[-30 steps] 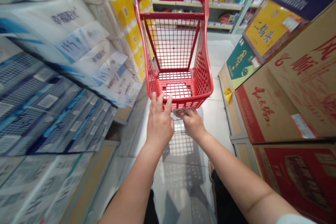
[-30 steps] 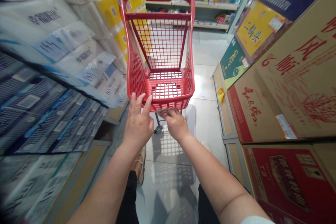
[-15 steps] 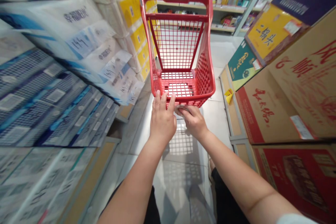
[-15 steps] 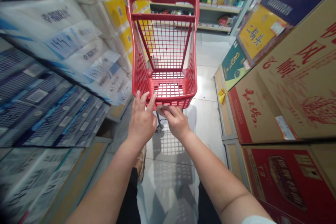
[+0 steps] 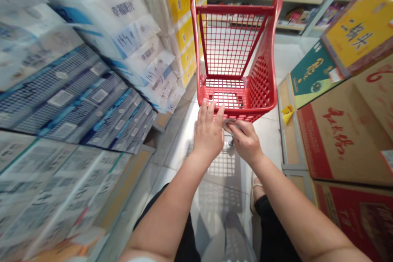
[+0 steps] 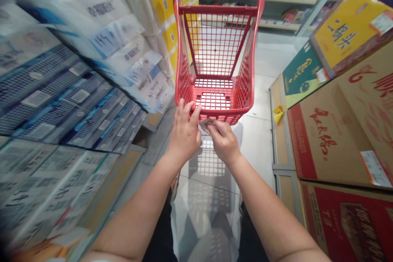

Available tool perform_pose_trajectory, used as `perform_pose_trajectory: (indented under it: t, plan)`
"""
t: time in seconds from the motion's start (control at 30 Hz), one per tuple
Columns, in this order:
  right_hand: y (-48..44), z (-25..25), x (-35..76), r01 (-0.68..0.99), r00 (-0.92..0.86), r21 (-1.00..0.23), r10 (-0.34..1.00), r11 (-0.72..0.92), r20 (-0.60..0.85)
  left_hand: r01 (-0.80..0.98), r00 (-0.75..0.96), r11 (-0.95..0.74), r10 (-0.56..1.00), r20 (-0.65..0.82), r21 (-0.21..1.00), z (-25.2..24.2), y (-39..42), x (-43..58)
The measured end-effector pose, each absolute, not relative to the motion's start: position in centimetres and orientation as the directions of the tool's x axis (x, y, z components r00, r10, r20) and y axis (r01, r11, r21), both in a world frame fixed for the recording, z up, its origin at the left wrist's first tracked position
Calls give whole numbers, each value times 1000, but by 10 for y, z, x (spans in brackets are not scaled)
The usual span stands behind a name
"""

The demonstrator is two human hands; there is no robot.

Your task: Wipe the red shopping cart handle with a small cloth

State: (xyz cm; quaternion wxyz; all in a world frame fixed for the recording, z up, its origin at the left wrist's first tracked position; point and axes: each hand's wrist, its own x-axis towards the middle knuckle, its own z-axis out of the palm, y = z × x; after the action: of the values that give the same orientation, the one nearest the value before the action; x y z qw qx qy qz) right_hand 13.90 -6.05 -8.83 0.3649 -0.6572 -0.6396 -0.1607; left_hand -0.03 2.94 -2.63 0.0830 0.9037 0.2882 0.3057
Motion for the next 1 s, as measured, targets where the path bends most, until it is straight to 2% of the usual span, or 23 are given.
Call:
perform_pose_trajectory:
  t: [0.17, 0.33, 0.47, 0.57, 0.7, 0.87, 1.0]
  plan:
    - [-63, -76, 141, 969, 118, -241, 745, 59, 656, 465, 648, -806, 591, 480, 366, -26, 30, 0]
    - [-64, -66, 145, 974, 81, -192, 598, 123, 797, 453, 624, -795, 606, 494, 403, -24, 33, 0]
    - [-67, -68, 149, 982, 52, -160, 661, 104, 749, 460, 582, -769, 638, 504, 444, -21, 37, 1]
    - [-74, -58, 149, 976, 61, -178, 621, 127, 782, 476, 557, -757, 653, 514, 447, -21, 39, 2]
    - [-77, -31, 153, 972, 175, -230, 514, 45, 840, 480, 551, -756, 655, 517, 445, -21, 38, 2]
    - [-68, -18, 165, 977, 206, -190, 678, -99, 706, 466, 567, -762, 647, 509, 450, -20, 35, 2]
    - [-68, -16, 170, 970, 232, -207, 731, -126, 642, 451, 581, -775, 631, 514, 442, -22, 33, 0]
